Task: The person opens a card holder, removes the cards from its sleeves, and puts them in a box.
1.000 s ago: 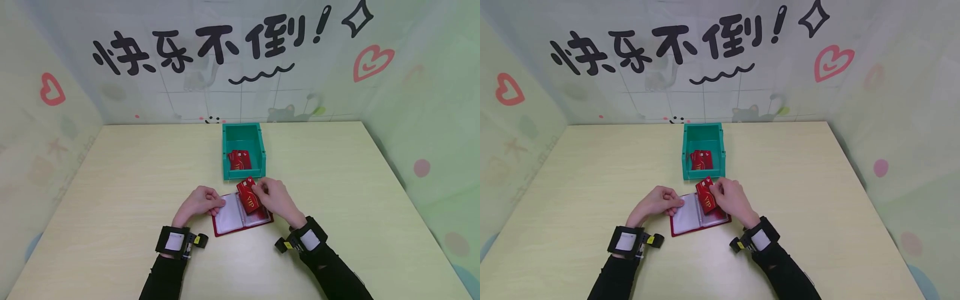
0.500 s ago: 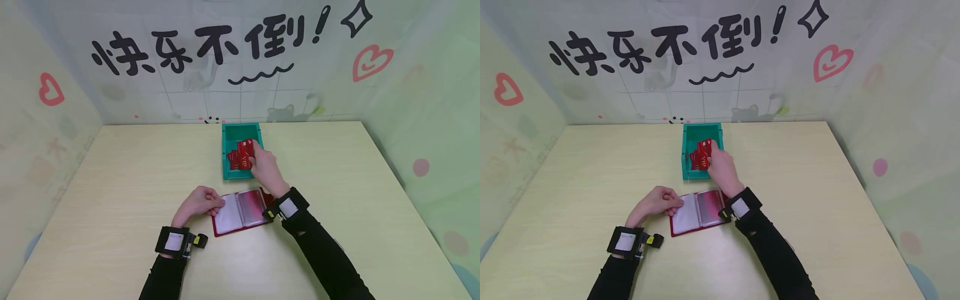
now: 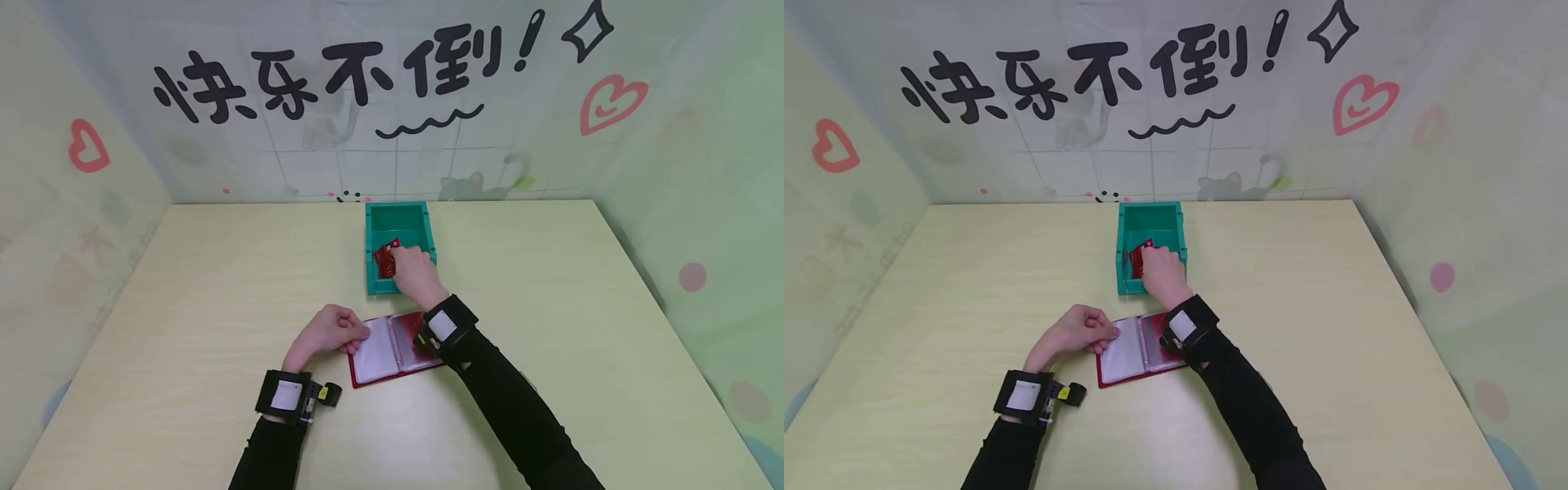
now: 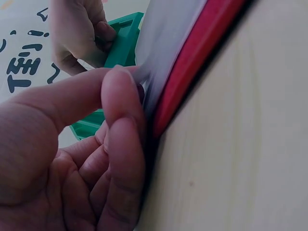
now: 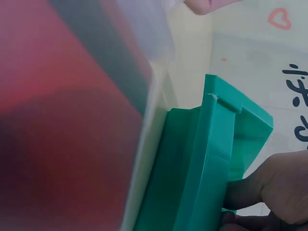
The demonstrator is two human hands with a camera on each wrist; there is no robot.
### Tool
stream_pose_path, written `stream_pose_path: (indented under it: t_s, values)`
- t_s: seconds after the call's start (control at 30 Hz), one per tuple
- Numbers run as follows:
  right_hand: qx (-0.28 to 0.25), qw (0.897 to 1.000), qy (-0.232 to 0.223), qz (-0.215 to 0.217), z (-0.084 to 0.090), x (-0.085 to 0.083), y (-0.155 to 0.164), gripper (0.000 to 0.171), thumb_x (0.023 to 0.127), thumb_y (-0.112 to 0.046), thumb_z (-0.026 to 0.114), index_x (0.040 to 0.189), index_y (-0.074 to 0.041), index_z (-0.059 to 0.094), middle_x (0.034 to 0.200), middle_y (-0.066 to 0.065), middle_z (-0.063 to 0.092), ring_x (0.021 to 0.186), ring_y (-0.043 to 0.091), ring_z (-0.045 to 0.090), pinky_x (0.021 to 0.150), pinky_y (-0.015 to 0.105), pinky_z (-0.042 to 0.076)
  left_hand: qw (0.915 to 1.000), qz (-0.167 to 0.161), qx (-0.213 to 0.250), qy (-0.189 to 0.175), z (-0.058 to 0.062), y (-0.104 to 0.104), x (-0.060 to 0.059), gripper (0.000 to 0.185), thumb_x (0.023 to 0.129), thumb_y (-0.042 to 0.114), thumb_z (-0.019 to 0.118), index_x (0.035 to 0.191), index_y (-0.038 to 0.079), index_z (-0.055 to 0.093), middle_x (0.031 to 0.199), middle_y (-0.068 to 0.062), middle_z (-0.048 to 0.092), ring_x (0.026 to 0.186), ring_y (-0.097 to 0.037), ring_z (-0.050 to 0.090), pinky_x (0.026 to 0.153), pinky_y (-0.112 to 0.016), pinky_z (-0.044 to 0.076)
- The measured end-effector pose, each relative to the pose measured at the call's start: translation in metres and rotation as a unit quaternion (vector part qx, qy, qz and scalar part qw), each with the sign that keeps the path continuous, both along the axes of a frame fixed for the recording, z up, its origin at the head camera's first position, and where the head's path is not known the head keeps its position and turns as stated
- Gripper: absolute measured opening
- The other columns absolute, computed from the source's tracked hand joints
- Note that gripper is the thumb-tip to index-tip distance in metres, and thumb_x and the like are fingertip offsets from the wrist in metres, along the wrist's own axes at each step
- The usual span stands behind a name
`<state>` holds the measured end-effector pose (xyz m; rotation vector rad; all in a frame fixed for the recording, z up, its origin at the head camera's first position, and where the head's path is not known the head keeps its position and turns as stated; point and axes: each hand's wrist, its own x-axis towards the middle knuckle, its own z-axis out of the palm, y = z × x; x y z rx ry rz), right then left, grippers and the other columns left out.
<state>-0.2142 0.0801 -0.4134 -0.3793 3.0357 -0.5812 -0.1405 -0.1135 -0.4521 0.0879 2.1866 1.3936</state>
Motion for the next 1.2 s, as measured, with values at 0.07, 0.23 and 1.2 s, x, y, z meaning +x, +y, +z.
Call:
stream_pose_path:
  t_s: [0.07,0.23,1.2]
  values:
    - [0.014,1.0,-0.006,-0.006,0.0,-0.001,-0.002,0.019,0.097,-0.002,0.057,0.11,0.0,0.07,0.093,0.019,0.072,0.072,0.028,0.065,0.049,0.027,0.048,1.0,0.0,0.0,0.0,-0.001,0.0,-0.001,0.019,0.093,0.016,0.072,0.093,-0.002,0.068,0.068,-0.001,0.068,0.058,-0.009,0.063,0.059,-0.023,0.056]
    - [0.058,0.998,-0.02,-0.014,0.001,-0.006,-0.003,0.014,0.099,-0.008,0.058,0.101,0.001,0.068,0.093,0.019,0.071,0.076,0.03,0.068,0.062,0.039,0.061,1.0,-0.002,0.004,-0.003,-0.001,0.002,-0.001,0.019,0.093,0.017,0.072,0.094,-0.002,0.067,0.068,-0.001,0.068,0.057,-0.009,0.063,0.059,-0.023,0.056]
    - [-0.24,0.969,0.043,0.038,-0.026,0.093,0.052,0.018,0.094,-0.008,0.067,0.109,-0.002,0.076,0.097,0.009,0.076,0.078,0.016,0.061,0.068,0.022,0.053,0.9546,0.017,-0.213,0.207,0.016,0.034,0.013,0.03,0.082,0.013,0.077,0.11,0.006,0.069,0.085,-0.008,0.06,0.075,-0.021,0.054,0.062,-0.029,0.044]
